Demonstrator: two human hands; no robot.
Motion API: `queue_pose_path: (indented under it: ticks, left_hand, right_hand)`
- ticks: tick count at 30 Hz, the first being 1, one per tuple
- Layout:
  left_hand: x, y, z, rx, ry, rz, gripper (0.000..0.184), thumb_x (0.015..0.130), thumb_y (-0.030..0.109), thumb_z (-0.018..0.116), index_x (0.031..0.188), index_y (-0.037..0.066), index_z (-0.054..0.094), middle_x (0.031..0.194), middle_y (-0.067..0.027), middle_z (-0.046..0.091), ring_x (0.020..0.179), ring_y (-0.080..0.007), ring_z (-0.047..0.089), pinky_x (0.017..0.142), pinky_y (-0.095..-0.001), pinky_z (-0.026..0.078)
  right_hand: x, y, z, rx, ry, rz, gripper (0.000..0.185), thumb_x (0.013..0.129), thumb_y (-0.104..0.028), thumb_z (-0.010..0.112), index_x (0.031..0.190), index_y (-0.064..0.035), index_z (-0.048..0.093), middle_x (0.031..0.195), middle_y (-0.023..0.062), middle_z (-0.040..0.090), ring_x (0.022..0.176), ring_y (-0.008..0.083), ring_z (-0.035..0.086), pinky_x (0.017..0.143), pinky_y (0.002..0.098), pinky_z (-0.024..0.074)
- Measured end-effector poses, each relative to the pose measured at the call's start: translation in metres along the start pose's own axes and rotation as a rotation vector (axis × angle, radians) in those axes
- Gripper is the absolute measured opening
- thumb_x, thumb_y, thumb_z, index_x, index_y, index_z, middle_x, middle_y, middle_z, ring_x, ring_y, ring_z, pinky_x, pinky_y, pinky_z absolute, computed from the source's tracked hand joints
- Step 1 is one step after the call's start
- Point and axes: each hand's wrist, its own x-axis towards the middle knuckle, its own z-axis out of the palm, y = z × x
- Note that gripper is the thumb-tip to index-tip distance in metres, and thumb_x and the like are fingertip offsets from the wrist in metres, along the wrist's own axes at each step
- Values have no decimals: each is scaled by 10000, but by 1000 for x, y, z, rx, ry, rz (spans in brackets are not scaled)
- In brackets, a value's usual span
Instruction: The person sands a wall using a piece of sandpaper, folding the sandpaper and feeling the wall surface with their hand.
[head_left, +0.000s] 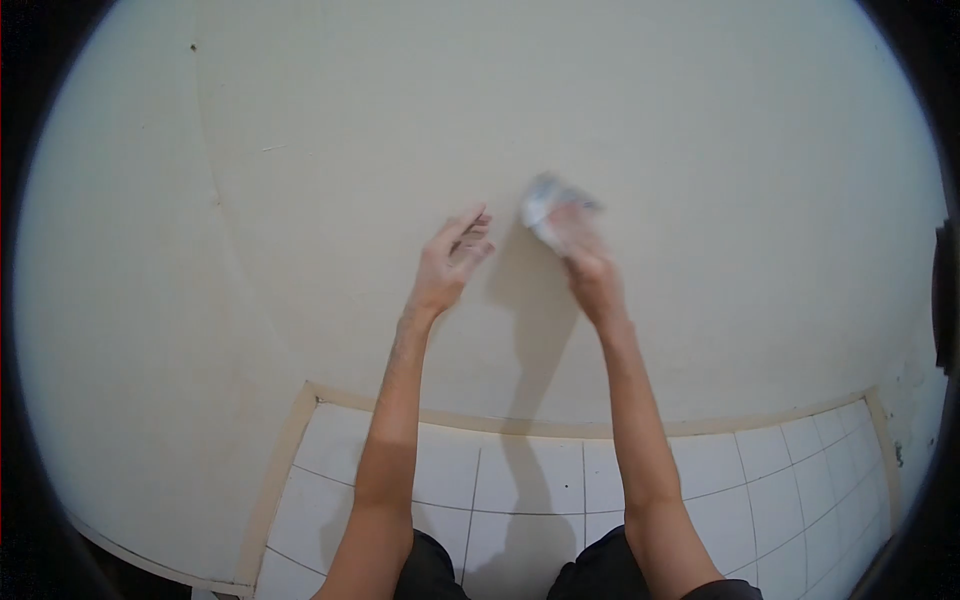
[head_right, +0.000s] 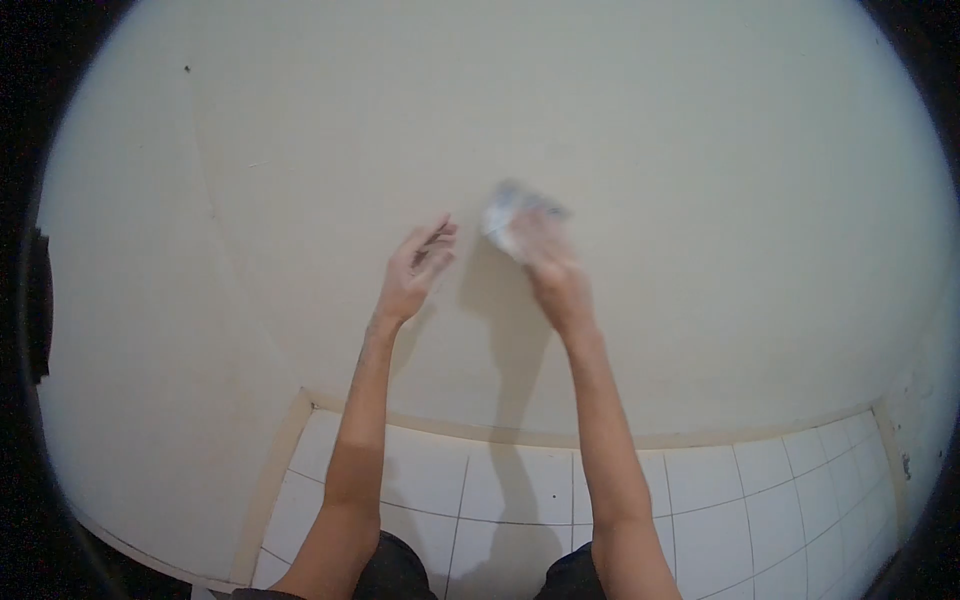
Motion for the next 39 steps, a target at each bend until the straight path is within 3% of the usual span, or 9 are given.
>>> queue_pose_path:
  ticks: [2, 9, 12, 14, 17, 23, 29, 34, 39]
  left_hand:
    - [1, -3, 21, -363, 9, -1, 501, 921, -32, 688, 1407, -18, 566, 1340, -127, 624, 1196, -200, 623, 1016, -357, 539]
    - [3, -2, 20, -429, 21, -31, 422, 900, -77, 714, 1295, -29, 574, 1193, -123, 695, 1100, -198, 681, 982, -331, 559]
    - [3, 20, 24, -496, 38, -9, 378, 908, -77, 704, 1257, -17, 573, 1193, -130, 695, 1111, -203, 677, 991, -340, 559]
    - [4, 31, 26, -488, 41, 6, 398, 913, -75, 698, 1276, 0, 555, 1239, -162, 670, 1166, -206, 653, 1019, -353, 550]
    - [6, 28, 34, -249, 204, 20, 524, 892, -28, 740, 1355, 15, 498, 1347, -170, 599, 1280, -250, 588, 1021, -388, 555]
    - [1, 16, -1, 657, 227, 87, 1025, 748, 109, 885, 1583, 83, 290, 1593, -163, 336, 1498, -394, 307, 1207, -582, 331]
    - [-19, 2, -1, 958, -84, 26, 1539, 484, 246, 1001, 1664, 120, 21, 1720, -201, -37, 1574, -459, -28, 1249, -651, 107]
    - [-26, -31, -4, 1004, -77, 42, 1656, 377, 347, 1013, 1658, 93, -5, 1709, -243, -78, 1567, -476, -56, 1255, -638, 83]
    - [-31, -30, -12, 881, 117, 87, 1674, 365, 370, 1005, 1630, -4, -25, 1686, -310, -38, 1567, -482, -28, 1267, -614, 70]
  right_hand:
    - [6, -28, 19, 65, -108, -128, 461, 870, 39, 650, 1322, -45, 632, 1497, 116, 558, 1429, 359, 475, 1154, 467, 445]
    - [34, -82, -1, 83, 228, 124, 382, 890, 13, 697, 1269, -14, 658, 1469, 143, 575, 1292, 338, 613, 990, 454, 540]
    - [43, -82, -16, 630, 24, 343, 435, 905, 52, 656, 1334, -16, 637, 1444, 174, 599, 1265, 344, 638, 967, 436, 554]
    - [34, -55, -13, 592, -178, 266, 498, 910, 81, 623, 1395, -30, 609, 1426, 186, 615, 1264, 342, 641, 979, 426, 556]
    - [31, -42, -21, 416, -128, 203, 558, 908, 99, 598, 1442, -59, 576, 1410, 187, 622, 1305, 326, 613, 1048, 409, 531]
    - [31, 7, -81, -405, 685, 64, 717, 839, 193, 466, 1464, -138, 586, 1460, 123, 602, 1398, 343, 521, 1163, 452, 439]
    - [-26, 61, -103, -338, 600, 593, 775, 827, 189, 411, 1553, -81, 450, 1627, 112, 409, 1533, 329, 319, 1248, 503, 298]
    - [37, 74, -57, -381, 654, 242, 768, 840, 166, 397, 1578, -46, 389, 1653, 151, 351, 1569, 346, 214, 1291, 481, 182]
    - [137, -10, 9, -298, 298, -46, 653, 891, 47, 457, 1541, -16, 423, 1633, 154, 377, 1522, 336, 328, 1258, 440, 293]
